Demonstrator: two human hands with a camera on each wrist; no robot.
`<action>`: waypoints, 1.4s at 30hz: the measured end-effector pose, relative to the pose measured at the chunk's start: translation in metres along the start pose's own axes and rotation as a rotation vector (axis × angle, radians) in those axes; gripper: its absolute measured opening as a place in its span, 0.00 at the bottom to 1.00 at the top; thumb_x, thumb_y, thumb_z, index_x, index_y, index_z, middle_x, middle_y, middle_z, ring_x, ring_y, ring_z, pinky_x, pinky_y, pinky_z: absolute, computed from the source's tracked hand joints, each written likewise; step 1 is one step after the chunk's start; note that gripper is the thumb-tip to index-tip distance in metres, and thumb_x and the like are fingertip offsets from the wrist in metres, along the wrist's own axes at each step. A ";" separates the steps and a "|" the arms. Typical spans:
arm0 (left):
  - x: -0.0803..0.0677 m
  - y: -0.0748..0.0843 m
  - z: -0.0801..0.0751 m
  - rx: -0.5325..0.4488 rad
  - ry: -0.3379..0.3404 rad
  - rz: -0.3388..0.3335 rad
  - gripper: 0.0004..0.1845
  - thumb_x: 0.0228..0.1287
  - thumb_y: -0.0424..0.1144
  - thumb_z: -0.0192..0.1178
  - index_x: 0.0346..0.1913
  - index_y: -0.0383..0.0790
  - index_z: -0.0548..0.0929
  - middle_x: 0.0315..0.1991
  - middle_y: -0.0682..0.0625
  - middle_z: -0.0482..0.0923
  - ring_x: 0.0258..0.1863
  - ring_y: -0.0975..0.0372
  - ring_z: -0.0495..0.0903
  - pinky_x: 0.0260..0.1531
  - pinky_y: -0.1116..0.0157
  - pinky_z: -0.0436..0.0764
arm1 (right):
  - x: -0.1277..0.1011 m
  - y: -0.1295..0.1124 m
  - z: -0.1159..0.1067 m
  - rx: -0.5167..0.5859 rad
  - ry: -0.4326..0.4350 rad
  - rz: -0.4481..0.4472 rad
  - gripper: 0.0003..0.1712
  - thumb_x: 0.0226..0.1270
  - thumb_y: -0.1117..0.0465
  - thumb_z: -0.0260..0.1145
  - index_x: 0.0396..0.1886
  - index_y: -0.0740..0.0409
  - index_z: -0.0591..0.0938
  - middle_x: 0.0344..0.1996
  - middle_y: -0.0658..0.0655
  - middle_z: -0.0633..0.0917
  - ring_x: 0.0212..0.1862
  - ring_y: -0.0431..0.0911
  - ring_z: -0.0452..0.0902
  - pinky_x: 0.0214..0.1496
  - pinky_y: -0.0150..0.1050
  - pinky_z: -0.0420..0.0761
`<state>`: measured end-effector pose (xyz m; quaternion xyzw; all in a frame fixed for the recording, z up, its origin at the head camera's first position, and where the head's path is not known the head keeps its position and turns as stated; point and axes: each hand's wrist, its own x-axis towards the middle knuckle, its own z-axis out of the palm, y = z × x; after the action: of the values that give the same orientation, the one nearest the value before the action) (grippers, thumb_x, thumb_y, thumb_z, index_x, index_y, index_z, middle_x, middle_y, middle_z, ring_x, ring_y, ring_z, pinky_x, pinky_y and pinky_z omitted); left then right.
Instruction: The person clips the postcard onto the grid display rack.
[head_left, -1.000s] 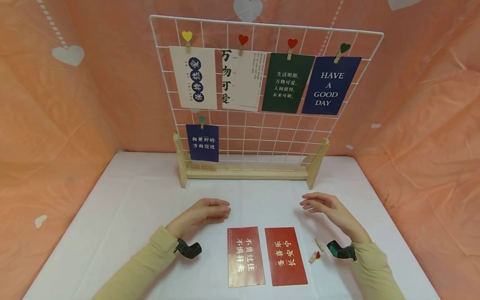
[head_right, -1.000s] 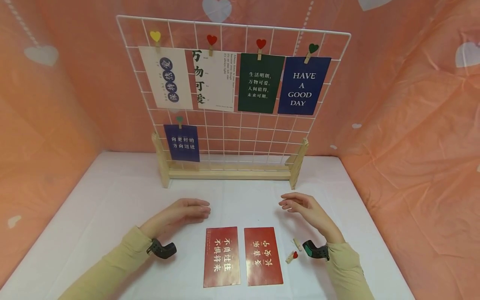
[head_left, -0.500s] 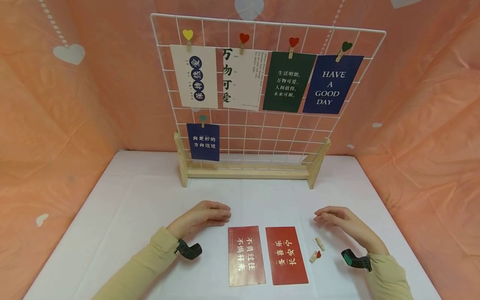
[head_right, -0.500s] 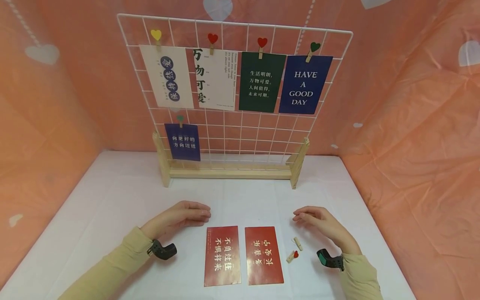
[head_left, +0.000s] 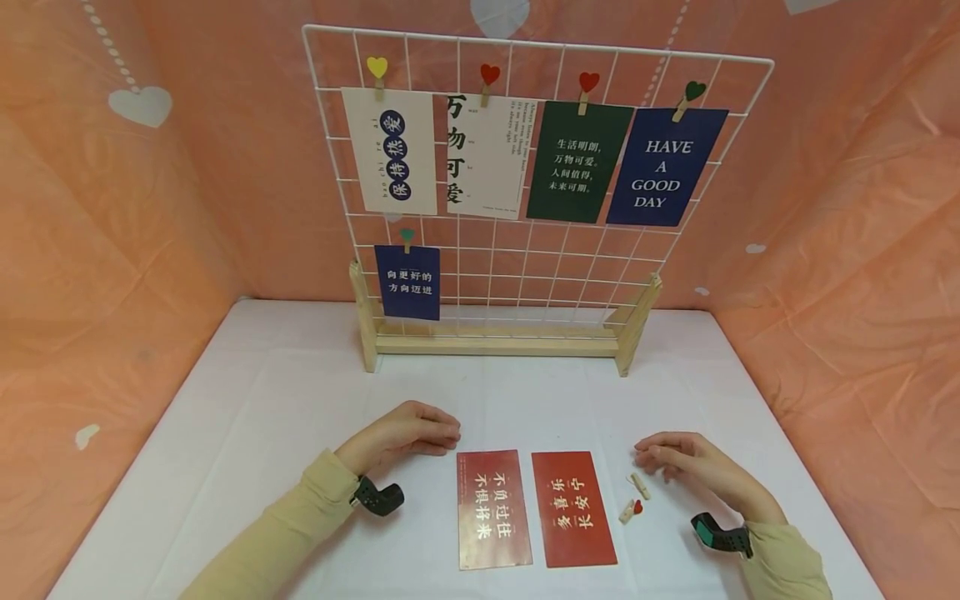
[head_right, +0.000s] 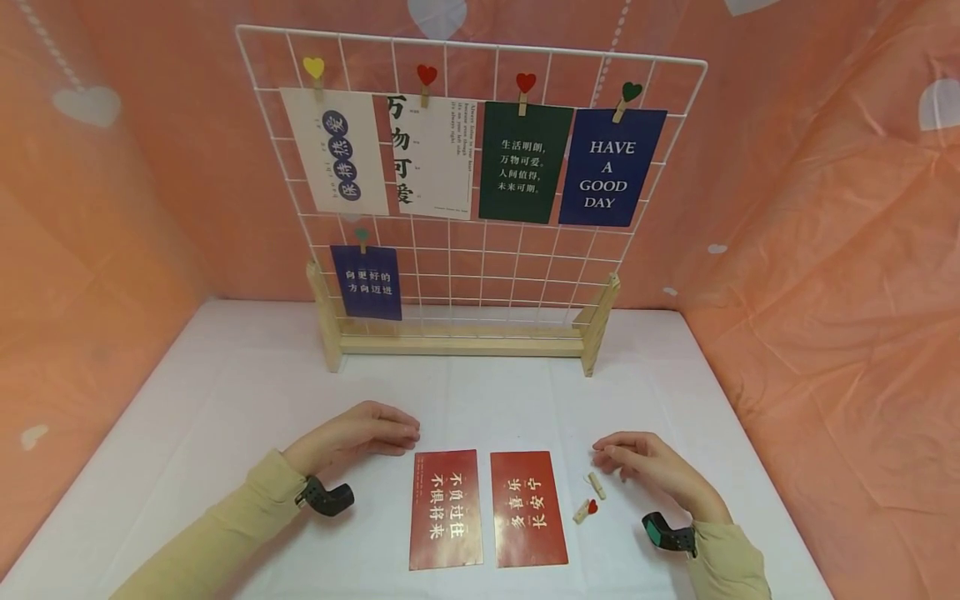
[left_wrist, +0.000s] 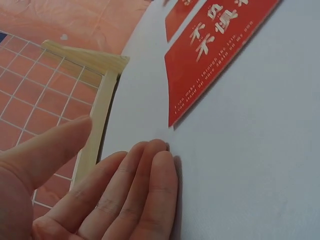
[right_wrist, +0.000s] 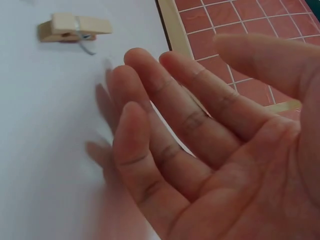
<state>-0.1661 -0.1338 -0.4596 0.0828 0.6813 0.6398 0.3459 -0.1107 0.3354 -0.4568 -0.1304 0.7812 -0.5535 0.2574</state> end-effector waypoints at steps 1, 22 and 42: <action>0.000 0.000 0.000 0.010 0.003 -0.003 0.17 0.65 0.30 0.59 0.51 0.19 0.76 0.43 0.37 0.82 0.42 0.55 0.82 0.47 0.60 0.82 | -0.001 0.001 0.000 0.006 -0.005 0.004 0.20 0.76 0.60 0.52 0.57 0.72 0.74 0.47 0.65 0.83 0.47 0.48 0.80 0.44 0.38 0.81; 0.002 0.005 0.006 0.140 0.030 -0.086 0.11 0.60 0.31 0.65 0.41 0.23 0.84 0.29 0.42 0.83 0.27 0.60 0.83 0.34 0.62 0.85 | -0.008 0.008 0.003 -0.010 -0.066 -0.024 0.18 0.73 0.64 0.55 0.56 0.73 0.75 0.45 0.64 0.83 0.40 0.44 0.78 0.35 0.34 0.79; 0.010 0.004 0.005 0.206 0.006 -0.150 0.06 0.58 0.31 0.66 0.34 0.28 0.86 0.24 0.43 0.83 0.21 0.63 0.82 0.27 0.66 0.85 | 0.002 0.006 0.012 -0.112 -0.014 0.071 0.14 0.65 0.61 0.66 0.44 0.68 0.80 0.34 0.59 0.83 0.34 0.40 0.77 0.34 0.31 0.79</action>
<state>-0.1723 -0.1233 -0.4593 0.0649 0.7487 0.5388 0.3806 -0.1059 0.3270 -0.4656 -0.1207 0.8132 -0.4987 0.2746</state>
